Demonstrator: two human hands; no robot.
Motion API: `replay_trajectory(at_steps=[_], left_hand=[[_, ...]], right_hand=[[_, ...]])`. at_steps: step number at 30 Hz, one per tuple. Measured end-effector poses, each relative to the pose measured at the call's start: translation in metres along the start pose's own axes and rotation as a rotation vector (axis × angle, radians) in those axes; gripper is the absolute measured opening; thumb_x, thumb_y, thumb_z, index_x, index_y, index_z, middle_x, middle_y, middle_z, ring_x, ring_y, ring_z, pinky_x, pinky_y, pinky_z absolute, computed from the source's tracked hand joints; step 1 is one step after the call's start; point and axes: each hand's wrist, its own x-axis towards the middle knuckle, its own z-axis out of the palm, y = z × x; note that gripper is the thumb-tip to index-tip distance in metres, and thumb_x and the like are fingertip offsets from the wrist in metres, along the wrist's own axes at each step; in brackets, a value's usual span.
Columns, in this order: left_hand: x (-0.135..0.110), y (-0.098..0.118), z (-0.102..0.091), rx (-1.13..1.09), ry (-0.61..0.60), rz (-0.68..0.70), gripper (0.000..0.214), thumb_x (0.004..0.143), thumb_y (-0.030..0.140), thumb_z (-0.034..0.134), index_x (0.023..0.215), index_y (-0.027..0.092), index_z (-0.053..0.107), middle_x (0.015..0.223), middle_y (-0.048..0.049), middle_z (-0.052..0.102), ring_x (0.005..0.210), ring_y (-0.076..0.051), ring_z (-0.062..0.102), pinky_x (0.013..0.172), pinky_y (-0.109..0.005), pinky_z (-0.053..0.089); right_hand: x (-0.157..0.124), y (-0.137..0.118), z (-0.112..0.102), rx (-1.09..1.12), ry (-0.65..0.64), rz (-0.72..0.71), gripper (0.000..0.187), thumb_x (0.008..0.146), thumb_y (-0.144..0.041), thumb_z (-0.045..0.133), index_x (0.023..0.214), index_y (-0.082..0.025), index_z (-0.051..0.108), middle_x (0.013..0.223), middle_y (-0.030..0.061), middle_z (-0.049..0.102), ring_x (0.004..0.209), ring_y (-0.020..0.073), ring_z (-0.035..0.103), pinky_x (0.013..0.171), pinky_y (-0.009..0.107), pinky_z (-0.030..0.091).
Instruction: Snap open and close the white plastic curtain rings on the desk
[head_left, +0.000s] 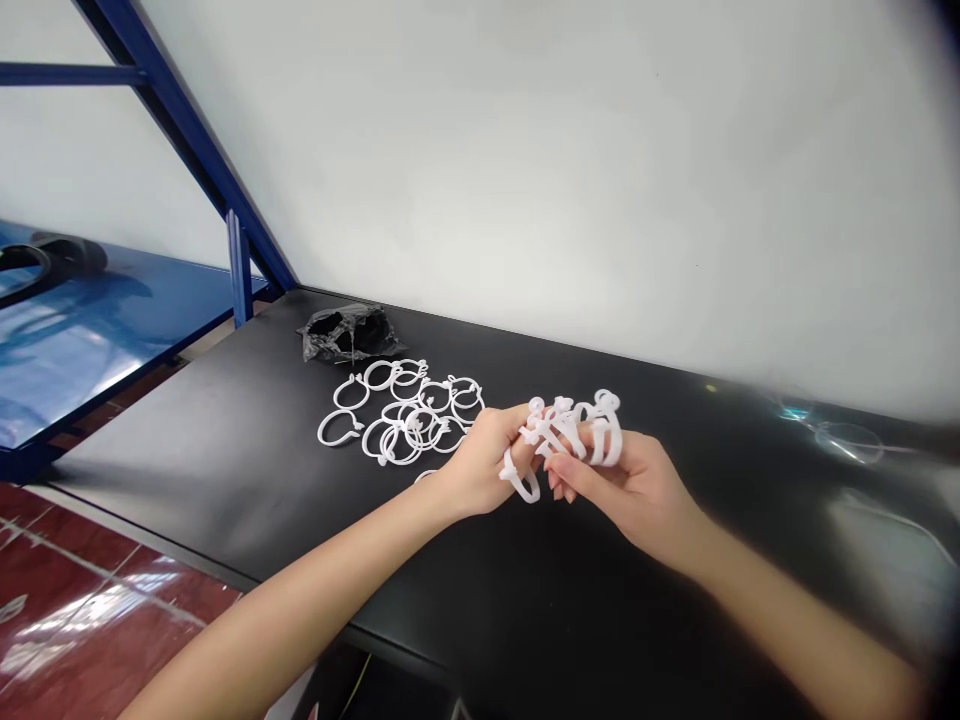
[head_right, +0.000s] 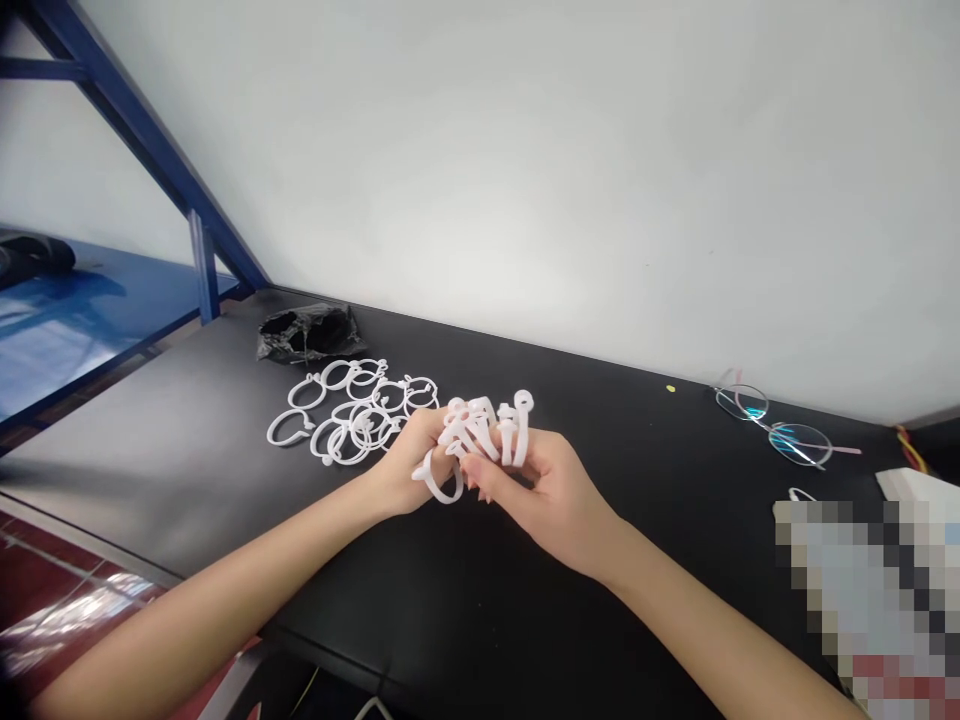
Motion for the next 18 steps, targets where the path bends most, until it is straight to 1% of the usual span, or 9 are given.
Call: replay_trajectory(at_steps=[2, 3, 4, 5, 7, 10, 13, 15, 18], left_hand=[[-0.001, -0.002, 0.003, 0.048, 0.077, -0.032, 0.007, 0.087, 0.022, 0.049, 0.085, 0.017, 0.053, 0.07, 0.0022, 0.06, 0.06, -0.011, 0.056, 0.057, -0.02, 0.042], [-0.002, -0.003, 0.004, 0.05, 0.093, -0.059, 0.008, 0.085, 0.02, 0.051, 0.092, 0.018, 0.053, 0.072, 0.0028, 0.061, 0.061, -0.011, 0.056, 0.057, -0.02, 0.043], [-0.003, -0.004, 0.005, 0.041, 0.094, -0.085, 0.016, 0.084, 0.019, 0.053, 0.1, 0.019, 0.053, 0.074, 0.003, 0.061, 0.063, -0.012, 0.057, 0.058, -0.021, 0.044], [-0.003, -0.003, 0.006, 0.033, 0.088, -0.101, 0.023, 0.083, 0.018, 0.053, 0.105, 0.019, 0.052, 0.077, 0.0026, 0.062, 0.065, -0.012, 0.058, 0.059, -0.021, 0.045], [-0.003, -0.001, 0.005, 0.058, 0.076, -0.104, 0.028, 0.082, 0.016, 0.052, 0.11, 0.019, 0.051, 0.083, 0.001, 0.063, 0.07, -0.013, 0.06, 0.063, -0.023, 0.046], [0.0, 0.002, -0.001, 0.27, 0.03, -0.112, 0.016, 0.081, 0.012, 0.047, 0.095, 0.018, 0.053, 0.077, 0.0008, 0.063, 0.066, -0.013, 0.058, 0.061, -0.023, 0.044], [0.003, 0.002, -0.008, 0.513, -0.02, -0.128, 0.008, 0.083, 0.013, 0.045, 0.081, 0.018, 0.051, 0.063, 0.0026, 0.058, 0.054, -0.012, 0.054, 0.054, -0.022, 0.039], [0.005, -0.001, -0.01, 0.478, -0.073, -0.11, 0.011, 0.084, 0.012, 0.043, 0.078, 0.017, 0.051, 0.064, 0.0021, 0.059, 0.054, -0.011, 0.055, 0.054, -0.021, 0.04], [0.006, -0.003, -0.01, 0.173, -0.169, -0.126, 0.015, 0.082, 0.011, 0.041, 0.071, 0.017, 0.048, 0.062, 0.0018, 0.058, 0.052, -0.009, 0.055, 0.051, -0.019, 0.045]], right_hand=[[0.001, 0.002, 0.005, -0.006, 0.031, 0.033, 0.016, 0.08, -0.032, 0.075, 0.084, -0.019, 0.067, 0.077, 0.0005, 0.066, 0.064, 0.0123, 0.061, 0.061, 0.024, 0.054], [0.002, 0.004, 0.008, -0.018, 0.055, 0.05, 0.022, 0.073, -0.032, 0.08, 0.085, -0.019, 0.067, 0.078, 0.0008, 0.066, 0.063, 0.0127, 0.061, 0.058, 0.024, 0.053], [0.002, 0.006, 0.01, -0.036, 0.078, 0.061, 0.026, 0.069, -0.032, 0.083, 0.085, -0.018, 0.067, 0.078, 0.0011, 0.067, 0.062, 0.0128, 0.06, 0.055, 0.024, 0.052], [0.001, 0.008, 0.013, -0.053, 0.104, 0.07, 0.027, 0.068, -0.032, 0.084, 0.083, -0.018, 0.067, 0.077, 0.0014, 0.067, 0.06, 0.0128, 0.059, 0.053, 0.024, 0.051], [0.001, 0.01, 0.014, -0.056, 0.139, 0.089, 0.021, 0.072, -0.033, 0.08, 0.08, -0.017, 0.067, 0.073, 0.0015, 0.067, 0.059, 0.0127, 0.059, 0.051, 0.024, 0.05], [0.004, 0.01, 0.008, 0.034, 0.095, 0.171, 0.02, 0.077, -0.034, 0.075, 0.08, -0.017, 0.066, 0.069, 0.0009, 0.066, 0.054, 0.0114, 0.059, 0.045, 0.021, 0.046], [0.008, 0.008, 0.0, 0.143, -0.036, 0.265, 0.022, 0.082, -0.036, 0.072, 0.083, -0.016, 0.063, 0.072, 0.0016, 0.067, 0.048, 0.0092, 0.058, 0.038, 0.018, 0.04], [0.008, 0.008, -0.003, 0.18, -0.12, 0.289, 0.027, 0.087, -0.039, 0.066, 0.078, -0.015, 0.061, 0.067, 0.0006, 0.065, 0.044, 0.0077, 0.055, 0.037, 0.018, 0.039], [0.005, 0.007, -0.001, 0.175, -0.118, 0.237, 0.037, 0.092, -0.043, 0.059, 0.068, -0.015, 0.057, 0.059, -0.0025, 0.056, 0.043, 0.0052, 0.05, 0.04, 0.017, 0.04]])
